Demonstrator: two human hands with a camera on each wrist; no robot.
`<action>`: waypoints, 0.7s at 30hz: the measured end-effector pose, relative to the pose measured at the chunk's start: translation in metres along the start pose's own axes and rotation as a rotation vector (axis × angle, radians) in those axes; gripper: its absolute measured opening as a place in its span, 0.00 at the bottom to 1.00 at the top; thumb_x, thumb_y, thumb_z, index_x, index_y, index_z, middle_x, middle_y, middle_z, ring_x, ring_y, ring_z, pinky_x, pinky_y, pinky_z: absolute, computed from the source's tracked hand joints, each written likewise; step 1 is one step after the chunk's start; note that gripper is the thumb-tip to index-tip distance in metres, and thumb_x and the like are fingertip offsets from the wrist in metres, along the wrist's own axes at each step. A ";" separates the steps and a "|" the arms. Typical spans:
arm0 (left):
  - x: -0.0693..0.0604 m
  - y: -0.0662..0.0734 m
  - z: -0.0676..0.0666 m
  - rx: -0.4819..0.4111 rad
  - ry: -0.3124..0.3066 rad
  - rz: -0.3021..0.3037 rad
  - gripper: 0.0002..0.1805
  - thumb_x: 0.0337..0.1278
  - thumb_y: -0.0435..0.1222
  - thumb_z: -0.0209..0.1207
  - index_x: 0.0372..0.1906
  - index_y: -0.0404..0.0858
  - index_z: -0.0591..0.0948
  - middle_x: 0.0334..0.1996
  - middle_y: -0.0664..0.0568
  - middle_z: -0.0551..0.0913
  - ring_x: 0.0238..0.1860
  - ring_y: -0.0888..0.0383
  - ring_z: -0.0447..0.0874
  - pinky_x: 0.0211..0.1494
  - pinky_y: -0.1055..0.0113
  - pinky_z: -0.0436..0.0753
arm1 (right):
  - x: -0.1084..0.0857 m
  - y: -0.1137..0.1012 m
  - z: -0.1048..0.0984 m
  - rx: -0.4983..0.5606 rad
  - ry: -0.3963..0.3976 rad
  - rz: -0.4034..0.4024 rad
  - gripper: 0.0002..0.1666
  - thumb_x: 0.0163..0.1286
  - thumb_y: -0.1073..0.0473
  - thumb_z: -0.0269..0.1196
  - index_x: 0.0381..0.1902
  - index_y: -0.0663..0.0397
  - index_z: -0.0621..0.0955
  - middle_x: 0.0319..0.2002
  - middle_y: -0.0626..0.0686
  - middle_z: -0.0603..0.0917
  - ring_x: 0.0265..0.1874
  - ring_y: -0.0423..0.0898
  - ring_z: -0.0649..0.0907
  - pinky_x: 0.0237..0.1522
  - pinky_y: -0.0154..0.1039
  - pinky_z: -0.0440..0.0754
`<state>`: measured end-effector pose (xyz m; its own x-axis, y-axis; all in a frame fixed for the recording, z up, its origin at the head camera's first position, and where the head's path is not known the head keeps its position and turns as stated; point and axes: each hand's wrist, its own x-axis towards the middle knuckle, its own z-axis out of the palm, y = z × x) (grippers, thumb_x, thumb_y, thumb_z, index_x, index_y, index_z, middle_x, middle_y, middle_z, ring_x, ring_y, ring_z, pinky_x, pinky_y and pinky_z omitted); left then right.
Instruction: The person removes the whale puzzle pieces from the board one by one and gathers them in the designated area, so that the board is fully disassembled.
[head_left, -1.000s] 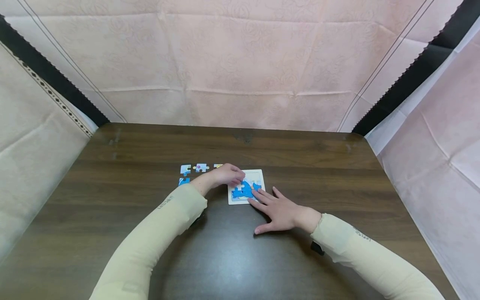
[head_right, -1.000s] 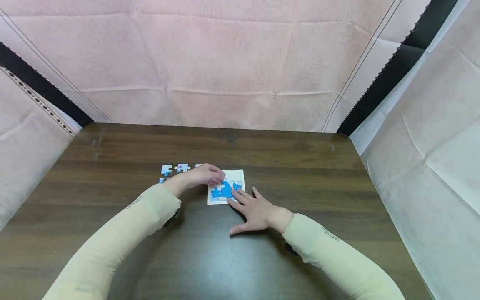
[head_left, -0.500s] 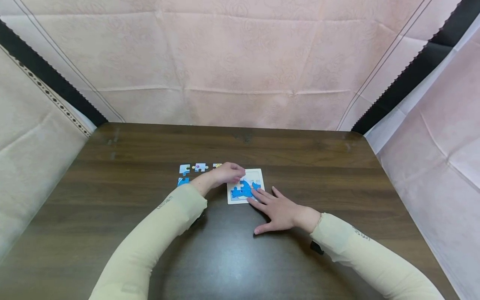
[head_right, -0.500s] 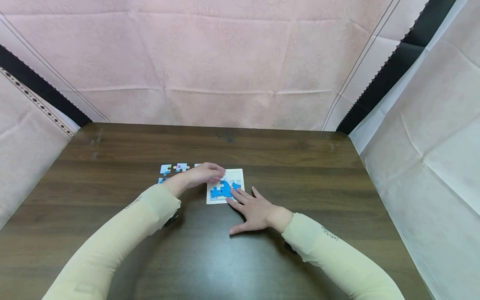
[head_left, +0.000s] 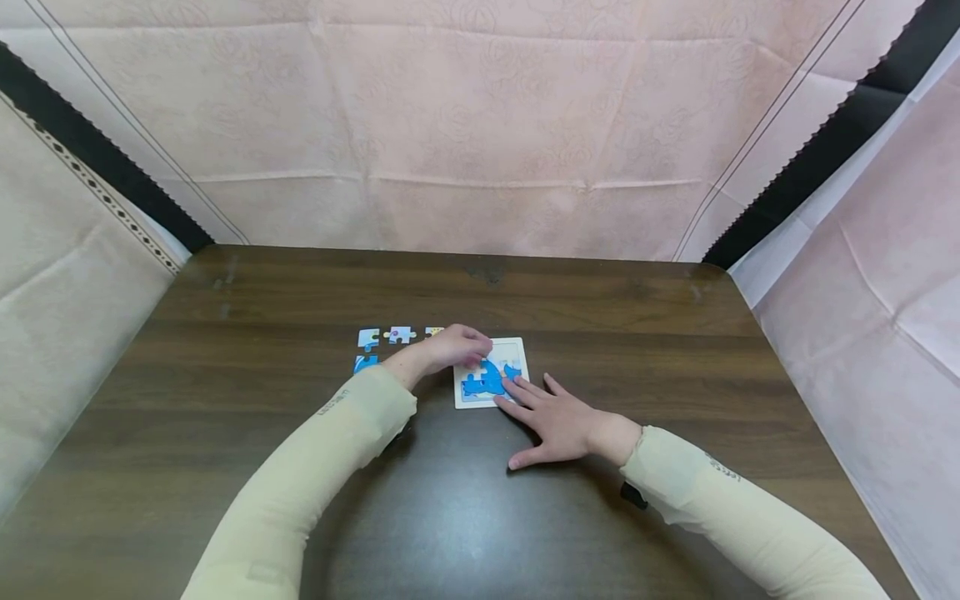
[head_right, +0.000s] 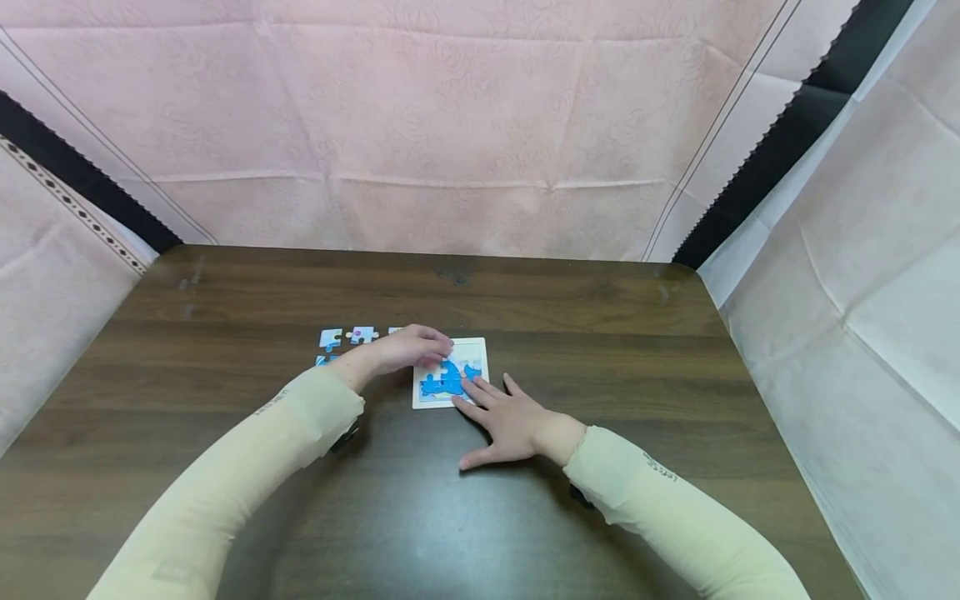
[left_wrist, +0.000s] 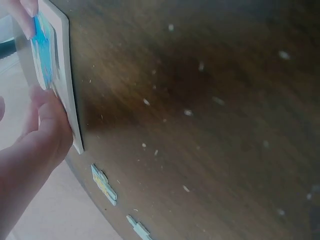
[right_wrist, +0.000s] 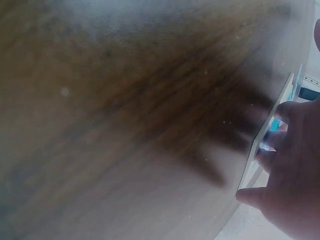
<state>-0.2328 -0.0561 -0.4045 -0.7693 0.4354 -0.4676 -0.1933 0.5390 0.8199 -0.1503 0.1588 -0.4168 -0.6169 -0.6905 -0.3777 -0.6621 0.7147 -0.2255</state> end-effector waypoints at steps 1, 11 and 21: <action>0.000 0.000 0.001 0.013 0.007 0.000 0.23 0.66 0.43 0.50 0.61 0.36 0.72 0.58 0.44 0.76 0.54 0.50 0.77 0.64 0.58 0.74 | 0.000 0.000 0.000 0.000 0.001 0.000 0.55 0.56 0.23 0.50 0.74 0.41 0.50 0.76 0.50 0.44 0.75 0.49 0.46 0.71 0.62 0.41; 0.009 0.002 0.008 0.074 0.075 0.004 0.20 0.57 0.32 0.59 0.56 0.38 0.77 0.51 0.44 0.78 0.47 0.52 0.75 0.53 0.65 0.80 | -0.001 0.001 -0.001 0.005 0.012 -0.024 0.54 0.57 0.23 0.50 0.74 0.42 0.52 0.75 0.52 0.46 0.75 0.51 0.47 0.71 0.63 0.43; 0.011 0.001 0.010 0.110 0.107 -0.054 0.16 0.56 0.35 0.61 0.49 0.35 0.81 0.44 0.44 0.83 0.39 0.55 0.80 0.50 0.65 0.81 | 0.000 0.005 -0.001 0.070 -0.001 -0.016 0.53 0.57 0.23 0.50 0.74 0.40 0.52 0.76 0.50 0.44 0.75 0.50 0.45 0.71 0.62 0.40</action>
<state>-0.2354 -0.0440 -0.4123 -0.8209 0.3275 -0.4678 -0.1730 0.6380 0.7503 -0.1540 0.1619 -0.4172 -0.6065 -0.7016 -0.3742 -0.6402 0.7100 -0.2935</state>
